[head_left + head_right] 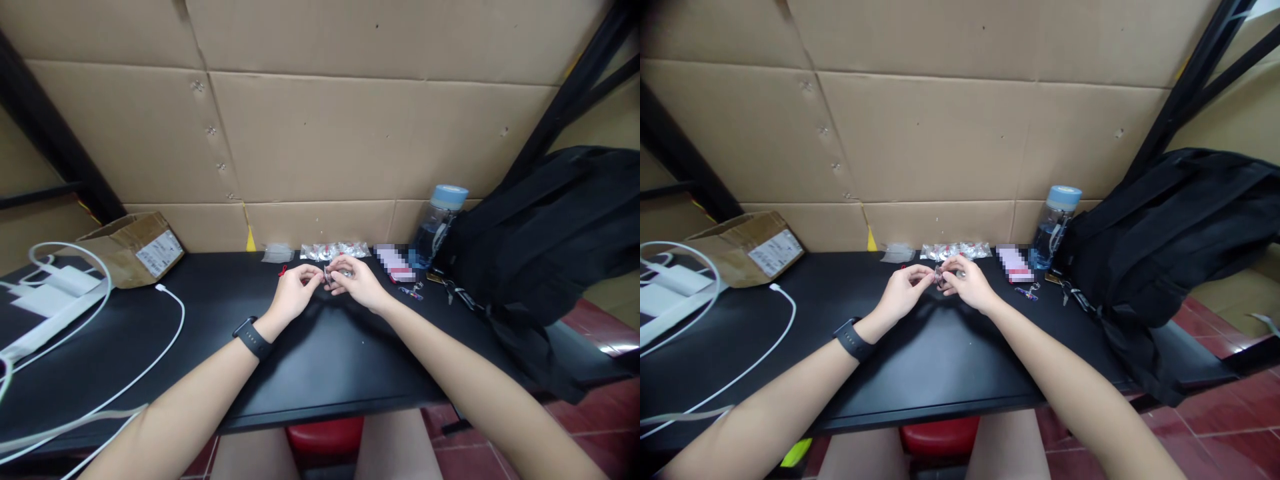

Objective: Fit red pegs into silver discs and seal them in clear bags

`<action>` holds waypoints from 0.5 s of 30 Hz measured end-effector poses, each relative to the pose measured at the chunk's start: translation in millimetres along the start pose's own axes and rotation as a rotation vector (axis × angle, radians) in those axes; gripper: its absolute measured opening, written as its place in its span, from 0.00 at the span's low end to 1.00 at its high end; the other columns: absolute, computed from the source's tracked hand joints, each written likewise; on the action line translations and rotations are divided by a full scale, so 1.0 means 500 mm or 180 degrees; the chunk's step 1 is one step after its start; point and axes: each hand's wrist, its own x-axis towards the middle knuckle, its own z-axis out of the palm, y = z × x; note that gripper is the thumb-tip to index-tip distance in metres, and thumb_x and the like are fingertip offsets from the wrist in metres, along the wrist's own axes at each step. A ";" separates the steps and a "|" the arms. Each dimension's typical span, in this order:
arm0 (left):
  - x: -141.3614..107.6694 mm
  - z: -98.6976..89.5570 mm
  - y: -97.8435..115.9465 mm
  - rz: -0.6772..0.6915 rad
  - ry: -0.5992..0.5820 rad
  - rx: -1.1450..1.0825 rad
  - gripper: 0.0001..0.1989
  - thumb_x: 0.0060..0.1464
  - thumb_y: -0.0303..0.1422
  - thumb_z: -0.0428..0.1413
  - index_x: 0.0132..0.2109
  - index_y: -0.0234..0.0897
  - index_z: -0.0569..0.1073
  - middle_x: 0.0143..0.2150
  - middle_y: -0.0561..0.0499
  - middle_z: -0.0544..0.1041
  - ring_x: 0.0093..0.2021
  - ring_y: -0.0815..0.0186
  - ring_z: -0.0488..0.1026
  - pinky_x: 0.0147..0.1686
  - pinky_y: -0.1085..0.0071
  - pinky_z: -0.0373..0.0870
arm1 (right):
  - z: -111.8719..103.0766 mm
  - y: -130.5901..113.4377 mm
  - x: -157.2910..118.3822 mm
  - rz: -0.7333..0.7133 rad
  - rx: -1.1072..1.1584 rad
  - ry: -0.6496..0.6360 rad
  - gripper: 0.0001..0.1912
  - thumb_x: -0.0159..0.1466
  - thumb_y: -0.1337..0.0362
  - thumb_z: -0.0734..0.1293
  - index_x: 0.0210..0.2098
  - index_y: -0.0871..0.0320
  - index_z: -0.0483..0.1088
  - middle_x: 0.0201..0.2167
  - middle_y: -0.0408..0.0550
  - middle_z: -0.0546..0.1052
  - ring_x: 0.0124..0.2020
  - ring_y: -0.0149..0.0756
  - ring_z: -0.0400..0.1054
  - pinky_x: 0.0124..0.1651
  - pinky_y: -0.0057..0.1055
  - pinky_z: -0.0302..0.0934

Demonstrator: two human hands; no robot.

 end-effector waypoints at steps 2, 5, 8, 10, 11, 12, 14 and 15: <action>0.001 -0.002 -0.002 -0.0049 0.0035 0.0027 0.10 0.58 0.40 0.60 0.40 0.38 0.79 0.39 0.47 0.84 0.40 0.58 0.82 0.43 0.64 0.76 | 0.001 -0.004 -0.002 0.0091 0.0110 -0.0053 0.22 0.61 0.54 0.74 0.51 0.53 0.70 0.50 0.51 0.76 0.31 0.33 0.80 0.36 0.33 0.78; 0.002 -0.005 -0.006 -0.0111 0.0008 0.0048 0.11 0.59 0.41 0.60 0.40 0.38 0.79 0.39 0.47 0.84 0.41 0.57 0.82 0.43 0.64 0.76 | 0.001 -0.009 -0.005 0.0212 0.0163 -0.0122 0.21 0.61 0.54 0.74 0.51 0.55 0.73 0.49 0.52 0.76 0.33 0.35 0.81 0.38 0.33 0.79; 0.001 -0.004 -0.009 -0.0122 -0.0070 0.0003 0.10 0.59 0.40 0.60 0.40 0.38 0.80 0.40 0.47 0.85 0.41 0.58 0.82 0.43 0.65 0.76 | 0.004 -0.013 -0.007 0.0234 0.0129 -0.0135 0.23 0.59 0.54 0.76 0.50 0.56 0.74 0.49 0.52 0.76 0.33 0.36 0.81 0.37 0.32 0.79; 0.001 -0.004 -0.007 -0.0092 -0.0149 -0.0007 0.10 0.59 0.40 0.59 0.40 0.39 0.80 0.39 0.47 0.85 0.40 0.58 0.82 0.43 0.65 0.76 | 0.004 -0.013 -0.007 0.0176 0.0036 -0.0110 0.26 0.55 0.56 0.79 0.50 0.56 0.74 0.48 0.51 0.77 0.32 0.35 0.80 0.36 0.32 0.79; 0.002 -0.005 -0.005 -0.0053 -0.0214 0.0005 0.10 0.60 0.40 0.59 0.40 0.39 0.80 0.39 0.48 0.85 0.40 0.59 0.82 0.43 0.66 0.76 | 0.004 -0.012 -0.007 0.0139 -0.0018 -0.0106 0.27 0.53 0.57 0.80 0.49 0.56 0.74 0.48 0.51 0.77 0.31 0.34 0.80 0.35 0.32 0.79; 0.005 -0.009 -0.002 0.0017 -0.0302 0.0059 0.10 0.60 0.40 0.58 0.40 0.40 0.80 0.39 0.48 0.85 0.40 0.59 0.82 0.43 0.66 0.76 | 0.002 -0.011 -0.007 0.0102 -0.0086 -0.0115 0.28 0.51 0.58 0.81 0.49 0.56 0.74 0.48 0.50 0.78 0.30 0.34 0.79 0.34 0.32 0.78; 0.013 -0.025 -0.002 0.0210 -0.0376 0.0424 0.11 0.62 0.42 0.56 0.41 0.41 0.80 0.39 0.49 0.84 0.40 0.59 0.81 0.44 0.66 0.75 | -0.005 -0.007 -0.004 0.0034 -0.0272 -0.0158 0.28 0.50 0.58 0.81 0.48 0.56 0.73 0.47 0.50 0.78 0.29 0.34 0.78 0.32 0.33 0.78; 0.020 -0.039 -0.005 0.0311 -0.0328 0.0779 0.12 0.62 0.42 0.55 0.40 0.41 0.80 0.38 0.49 0.84 0.39 0.59 0.81 0.44 0.65 0.74 | -0.009 -0.005 -0.003 -0.0017 -0.0413 -0.0167 0.27 0.51 0.58 0.80 0.48 0.56 0.73 0.47 0.50 0.78 0.29 0.34 0.78 0.32 0.33 0.77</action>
